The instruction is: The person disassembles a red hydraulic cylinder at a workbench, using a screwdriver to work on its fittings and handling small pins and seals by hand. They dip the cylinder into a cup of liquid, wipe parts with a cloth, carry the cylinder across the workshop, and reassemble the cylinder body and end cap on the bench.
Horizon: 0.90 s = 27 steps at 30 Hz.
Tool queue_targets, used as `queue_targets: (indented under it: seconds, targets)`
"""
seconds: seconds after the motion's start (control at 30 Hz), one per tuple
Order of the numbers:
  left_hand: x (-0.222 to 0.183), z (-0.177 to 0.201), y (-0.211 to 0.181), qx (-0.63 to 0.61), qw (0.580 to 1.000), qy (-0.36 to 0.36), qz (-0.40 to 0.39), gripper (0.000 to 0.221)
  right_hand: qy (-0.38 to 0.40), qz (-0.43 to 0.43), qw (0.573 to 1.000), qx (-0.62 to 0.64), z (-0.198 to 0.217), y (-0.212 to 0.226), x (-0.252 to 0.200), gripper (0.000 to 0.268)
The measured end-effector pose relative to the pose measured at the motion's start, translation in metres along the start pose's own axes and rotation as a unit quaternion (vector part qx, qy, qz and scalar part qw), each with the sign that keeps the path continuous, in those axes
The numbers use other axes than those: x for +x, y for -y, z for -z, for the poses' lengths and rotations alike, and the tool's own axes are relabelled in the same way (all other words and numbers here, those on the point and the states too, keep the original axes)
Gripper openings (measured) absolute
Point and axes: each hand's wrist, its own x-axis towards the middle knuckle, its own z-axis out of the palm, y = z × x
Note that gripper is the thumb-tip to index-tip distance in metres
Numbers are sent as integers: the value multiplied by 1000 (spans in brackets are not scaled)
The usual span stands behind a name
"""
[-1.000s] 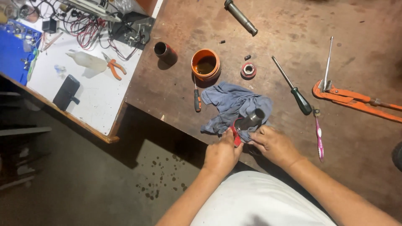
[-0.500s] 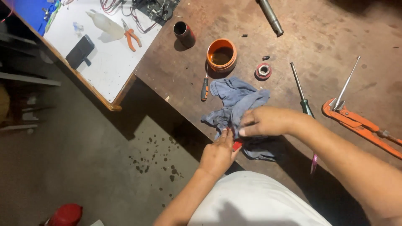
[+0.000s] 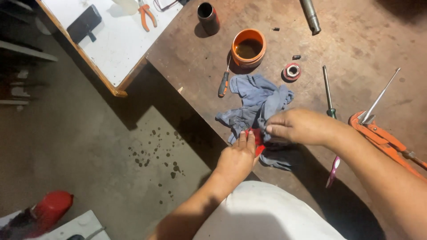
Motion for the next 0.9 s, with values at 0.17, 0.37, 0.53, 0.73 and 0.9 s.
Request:
queue_targets:
  seconds: [0.17,0.37,0.53,0.73,0.9]
  targets:
    - [-7,4,-9,8,1000,2,-6,70,24,85,993,-83,-27,6,22,30]
    - [-24,-10,-3,-37,999,-9,1,73,-94,-64,958,-265,-16,-98,57,29]
    - [-41,-17,7,-125,988,89,20,91,-97,50,947,303,-26,-79,9,41]
    - [-30,9,22,-206,972,95,57,78,-133,52,900,412,-131,-95,63,55]
    - [-20,9,33,-237,950,158,129,81,-162,-48,962,213,-124,-80,12,34]
